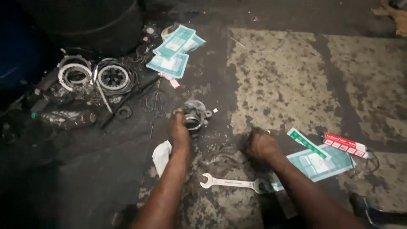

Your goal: The person is repairing a mechanical part, possibly a cylinder head, using a wrench and a hammer. They are seen tightening bolts and adjusting components of the part.

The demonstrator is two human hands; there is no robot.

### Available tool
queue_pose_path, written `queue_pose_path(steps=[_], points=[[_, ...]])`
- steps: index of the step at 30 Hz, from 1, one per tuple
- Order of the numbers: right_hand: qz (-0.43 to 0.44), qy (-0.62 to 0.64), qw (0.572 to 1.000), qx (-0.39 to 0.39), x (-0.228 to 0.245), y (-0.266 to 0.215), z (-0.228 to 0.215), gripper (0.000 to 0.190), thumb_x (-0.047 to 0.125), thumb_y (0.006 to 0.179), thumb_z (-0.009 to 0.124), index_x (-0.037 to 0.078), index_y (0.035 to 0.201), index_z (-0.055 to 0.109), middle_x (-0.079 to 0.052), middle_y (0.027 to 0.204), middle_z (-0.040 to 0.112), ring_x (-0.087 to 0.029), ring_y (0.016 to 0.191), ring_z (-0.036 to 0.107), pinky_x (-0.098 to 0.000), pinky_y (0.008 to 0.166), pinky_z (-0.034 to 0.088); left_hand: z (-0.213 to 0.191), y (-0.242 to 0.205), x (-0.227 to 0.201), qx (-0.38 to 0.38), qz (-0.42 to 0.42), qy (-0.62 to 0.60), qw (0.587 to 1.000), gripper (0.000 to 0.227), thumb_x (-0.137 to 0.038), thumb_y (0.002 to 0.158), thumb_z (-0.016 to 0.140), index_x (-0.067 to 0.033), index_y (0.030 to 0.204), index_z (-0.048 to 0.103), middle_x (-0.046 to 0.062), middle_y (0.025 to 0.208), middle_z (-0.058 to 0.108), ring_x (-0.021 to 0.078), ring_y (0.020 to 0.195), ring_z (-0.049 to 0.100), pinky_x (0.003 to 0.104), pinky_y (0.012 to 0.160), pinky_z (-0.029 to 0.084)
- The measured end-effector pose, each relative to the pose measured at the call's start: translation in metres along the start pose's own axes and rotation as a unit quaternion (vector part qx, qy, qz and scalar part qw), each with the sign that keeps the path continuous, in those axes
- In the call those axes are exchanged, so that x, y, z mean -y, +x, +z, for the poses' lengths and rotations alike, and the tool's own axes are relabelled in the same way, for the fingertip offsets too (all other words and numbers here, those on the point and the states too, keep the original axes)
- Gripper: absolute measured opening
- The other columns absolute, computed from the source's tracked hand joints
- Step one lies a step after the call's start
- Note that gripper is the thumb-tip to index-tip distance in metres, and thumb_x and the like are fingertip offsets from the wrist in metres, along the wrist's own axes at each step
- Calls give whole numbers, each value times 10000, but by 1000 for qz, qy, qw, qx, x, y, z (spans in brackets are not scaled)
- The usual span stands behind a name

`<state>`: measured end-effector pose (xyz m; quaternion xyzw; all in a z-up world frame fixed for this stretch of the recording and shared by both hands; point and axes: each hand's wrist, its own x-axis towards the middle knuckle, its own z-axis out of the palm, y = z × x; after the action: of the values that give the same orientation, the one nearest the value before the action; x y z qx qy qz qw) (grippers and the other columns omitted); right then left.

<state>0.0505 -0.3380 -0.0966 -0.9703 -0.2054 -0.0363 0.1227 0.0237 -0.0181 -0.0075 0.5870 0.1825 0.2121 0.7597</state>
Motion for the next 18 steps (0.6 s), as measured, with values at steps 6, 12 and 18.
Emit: queue_pose_path(steps=[6, 12, 18], points=[[224, 452, 862, -53, 50, 21, -74, 273, 232, 1009, 559, 22, 1179, 593, -99, 878, 629, -211, 711, 578, -374, 620, 470, 10, 1, 41, 49, -103, -9, 993, 380, -411, 905, 650, -48, 974, 734, 38, 865, 695, 143, 729, 638, 332, 652, 509], [181, 642, 739, -91, 97, 21, -148, 238, 193, 1014, 519, 87, 1220, 576, -5, 723, 520, -94, 508, 424, -266, 435, 351, 12, -3, 81, 170, -130, -19, 977, 431, -433, 990, 640, -21, 890, 720, -8, 806, 623, 113, 709, 542, 313, 624, 444], [83, 531, 831, -143, 107, 18, -123, 217, 192, 994, 690, 23, 1126, 716, -18, 867, 671, -59, 703, 555, -246, 596, 465, 24, -41, 36, 289, -119, -28, 949, 432, -385, 1029, 629, 27, 962, 741, -3, 843, 667, 96, 751, 582, 308, 681, 472]])
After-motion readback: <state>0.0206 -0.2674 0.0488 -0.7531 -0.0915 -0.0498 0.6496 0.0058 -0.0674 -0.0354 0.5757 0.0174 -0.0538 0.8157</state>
